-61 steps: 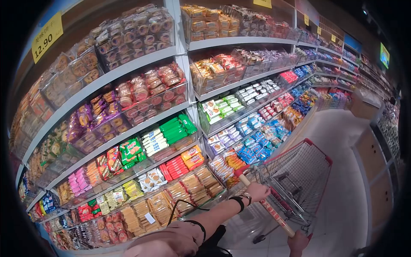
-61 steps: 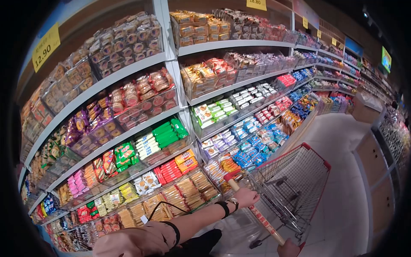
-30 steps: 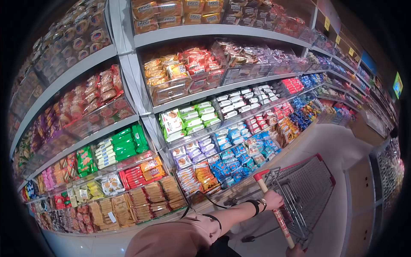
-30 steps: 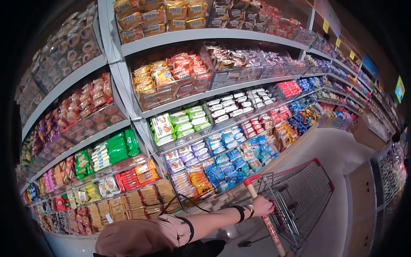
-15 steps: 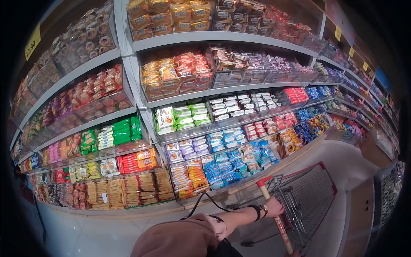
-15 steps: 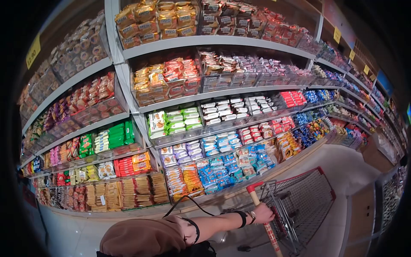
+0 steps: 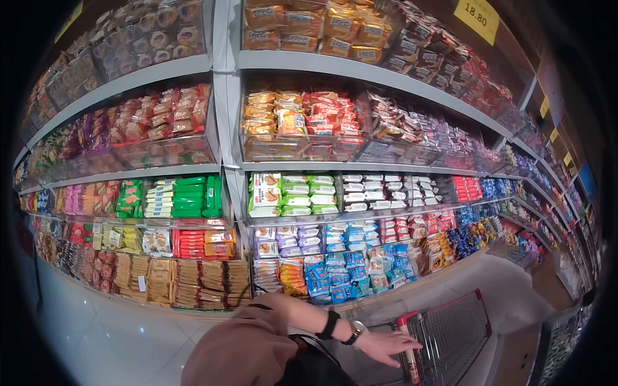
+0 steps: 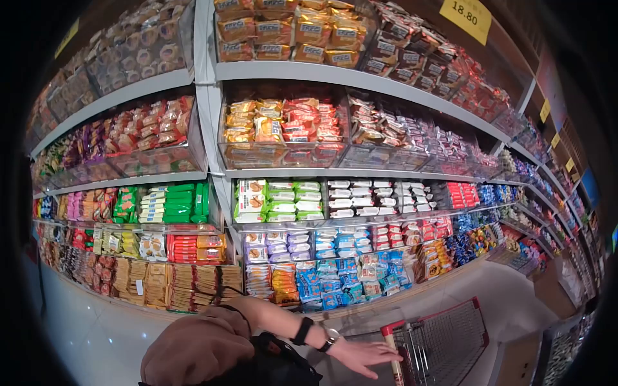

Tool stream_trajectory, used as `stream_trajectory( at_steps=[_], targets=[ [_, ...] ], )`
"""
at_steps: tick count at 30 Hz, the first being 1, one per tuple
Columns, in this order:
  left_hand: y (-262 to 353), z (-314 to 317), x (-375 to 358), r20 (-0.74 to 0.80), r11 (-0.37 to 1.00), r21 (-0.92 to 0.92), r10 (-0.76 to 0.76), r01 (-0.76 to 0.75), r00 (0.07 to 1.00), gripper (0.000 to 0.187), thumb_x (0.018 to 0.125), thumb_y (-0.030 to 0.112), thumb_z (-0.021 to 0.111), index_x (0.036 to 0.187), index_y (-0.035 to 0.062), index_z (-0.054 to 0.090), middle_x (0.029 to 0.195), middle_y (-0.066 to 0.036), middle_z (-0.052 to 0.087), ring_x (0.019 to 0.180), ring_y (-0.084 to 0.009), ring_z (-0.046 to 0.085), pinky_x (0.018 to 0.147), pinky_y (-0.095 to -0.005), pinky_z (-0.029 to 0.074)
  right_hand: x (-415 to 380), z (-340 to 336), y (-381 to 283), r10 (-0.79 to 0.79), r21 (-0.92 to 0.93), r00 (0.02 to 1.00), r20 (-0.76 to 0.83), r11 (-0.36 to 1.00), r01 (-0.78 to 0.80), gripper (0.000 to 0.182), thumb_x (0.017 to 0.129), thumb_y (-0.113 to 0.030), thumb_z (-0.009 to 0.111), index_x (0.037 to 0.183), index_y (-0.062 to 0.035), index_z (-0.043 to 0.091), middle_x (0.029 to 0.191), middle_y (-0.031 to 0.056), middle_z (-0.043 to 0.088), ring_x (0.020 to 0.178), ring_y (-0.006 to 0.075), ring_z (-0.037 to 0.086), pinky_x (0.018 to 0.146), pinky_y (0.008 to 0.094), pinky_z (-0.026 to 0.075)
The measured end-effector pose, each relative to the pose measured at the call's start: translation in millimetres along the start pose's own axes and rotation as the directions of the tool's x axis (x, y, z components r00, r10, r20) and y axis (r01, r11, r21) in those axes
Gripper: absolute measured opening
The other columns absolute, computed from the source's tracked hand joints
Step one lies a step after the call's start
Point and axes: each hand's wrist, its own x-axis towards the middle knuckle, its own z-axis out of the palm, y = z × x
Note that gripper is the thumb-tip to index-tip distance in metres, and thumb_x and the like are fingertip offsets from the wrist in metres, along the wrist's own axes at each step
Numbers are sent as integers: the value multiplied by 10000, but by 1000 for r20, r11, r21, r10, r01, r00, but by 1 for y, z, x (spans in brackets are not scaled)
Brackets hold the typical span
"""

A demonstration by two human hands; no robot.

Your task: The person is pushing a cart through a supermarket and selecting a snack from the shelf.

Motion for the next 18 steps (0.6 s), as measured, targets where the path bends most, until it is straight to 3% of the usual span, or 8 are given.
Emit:
stream_trajectory(
  at_steps=[2,4,5,6,7,11,15,18],
  targets=[
    [9,-76,-35,-255,980,197,14,38,967,630,817,271,564,1314,8,279,1317,-207,320,1228,-357,315,1030,-440,261,61,-31,-51,-135,135,982,-132,979,153,461,827,-378,535,1164,-65,499,1081,192,548,944,398,547,770,453,453],
    [20,-149,-75,-538,959,250,22,134,843,580,793,201,605,1273,20,334,1312,-179,336,1205,-340,345,1011,-431,289,138,-43,-109,-190,208,956,-222,949,237,462,848,-397,503,1158,-55,509,1043,207,565,945,388,555,778,442,454],
    [24,-157,-87,-554,949,272,20,158,832,547,771,145,628,1240,21,374,1295,-172,370,1205,-333,359,994,-418,312,189,-52,-145,-307,304,918,-253,875,376,447,741,-207,580,1146,-36,495,1123,237,463,1006,408,489,822,447,428],
    [39,-194,-115,-677,893,357,45,274,735,532,768,137,631,1226,16,390,1277,-175,393,1193,-331,379,990,-413,322,219,-59,-170,-411,390,862,-295,772,502,528,634,-16,657,1133,-18,482,1202,267,361,1067,427,424,866,452,402],
    [58,-232,-153,-778,818,415,92,398,622,517,764,129,634,1213,11,406,1258,-177,416,1181,-330,399,985,-408,332,224,-62,-188,-403,385,841,-361,757,528,517,629,52,640,1121,-25,500,1189,253,392,1054,406,446,873,458,399],
    [101,-253,-255,-924,741,300,68,600,377,524,746,76,635,1212,-7,412,1217,-185,457,1168,-326,419,980,-406,325,345,-135,-320,-591,203,490,-641,484,851,488,621,-27,671,1092,-23,542,1112,197,479,1007,362,489,835,438,408],
    [125,-212,-327,-989,549,1,-120,836,80,549,761,46,614,1245,-31,366,1242,-185,429,1171,-314,408,988,-377,305,437,-182,-429,-668,97,263,-697,275,956,424,666,-79,683,1056,-11,530,1057,153,509,961,316,514,830,404,415],
    [141,-173,-363,-975,450,-208,-163,869,-149,538,809,61,567,1280,-26,324,1272,-178,402,1195,-291,382,1008,-376,275,486,-182,-493,-723,112,263,-639,251,962,419,733,-209,660,1077,-7,532,1079,150,511,1010,309,490,875,401,390]
  ],
)
